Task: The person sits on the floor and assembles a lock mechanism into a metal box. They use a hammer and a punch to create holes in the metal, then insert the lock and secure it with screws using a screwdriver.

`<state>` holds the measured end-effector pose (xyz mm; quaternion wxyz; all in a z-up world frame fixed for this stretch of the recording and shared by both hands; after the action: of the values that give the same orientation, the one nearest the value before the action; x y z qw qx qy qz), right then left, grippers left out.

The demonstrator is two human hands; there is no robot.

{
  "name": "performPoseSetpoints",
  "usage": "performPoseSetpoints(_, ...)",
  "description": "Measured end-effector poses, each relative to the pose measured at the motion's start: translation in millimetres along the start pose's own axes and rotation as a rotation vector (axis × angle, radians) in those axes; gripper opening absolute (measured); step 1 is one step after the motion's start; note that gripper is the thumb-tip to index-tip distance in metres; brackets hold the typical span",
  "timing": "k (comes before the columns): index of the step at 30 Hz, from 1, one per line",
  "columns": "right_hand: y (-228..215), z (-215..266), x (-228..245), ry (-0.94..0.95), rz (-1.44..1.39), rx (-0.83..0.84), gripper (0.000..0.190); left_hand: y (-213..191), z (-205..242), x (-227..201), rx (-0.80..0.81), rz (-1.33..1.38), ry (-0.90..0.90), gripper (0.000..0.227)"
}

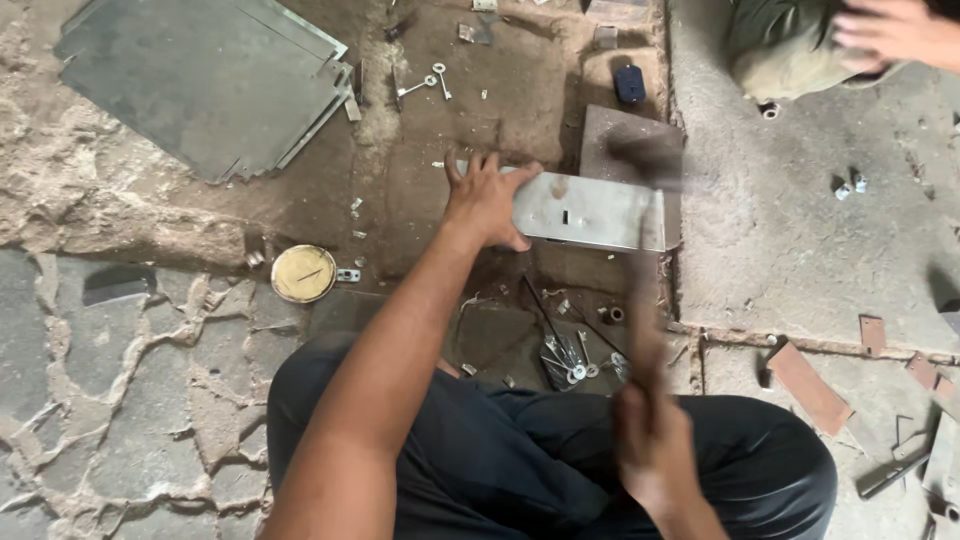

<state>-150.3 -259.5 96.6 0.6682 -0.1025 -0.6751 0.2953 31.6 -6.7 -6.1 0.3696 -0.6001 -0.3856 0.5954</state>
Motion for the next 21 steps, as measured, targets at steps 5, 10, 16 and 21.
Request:
performPoseSetpoints(5, -11, -9, -35, 0.535, 0.046, 0.162, 0.057, -8, -10, -4, 0.024, -0.016, 0.002, 0.122)
performPoseSetpoints(10, -12, 11, -6, -0.125, -0.050, -0.088, 0.062, 2, -2, -3, 0.006, 0.005, -0.012, 0.122)
performPoseSetpoints(16, -7, -15, -15, 0.363, 0.166, 0.141, 0.057, 1, 0, -6, -0.025, -0.004, 0.022, 0.122)
performPoseSetpoints(21, -18, -9, -7, 0.281, 0.067, -0.010, 0.064, 2, -2, -4, 0.002, 0.001, -0.015, 0.121)
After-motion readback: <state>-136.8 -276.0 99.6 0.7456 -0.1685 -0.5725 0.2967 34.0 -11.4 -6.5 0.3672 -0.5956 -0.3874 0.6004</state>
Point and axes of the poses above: each hand's wrist, its own z-axis away from the middle knuckle, its own y-axis out of the palm, x = y × z, the point moved 4 cm from there along -z, towards the middle knuckle, and after that the axes turned 1 degree about -z, right-handed, at the moved point
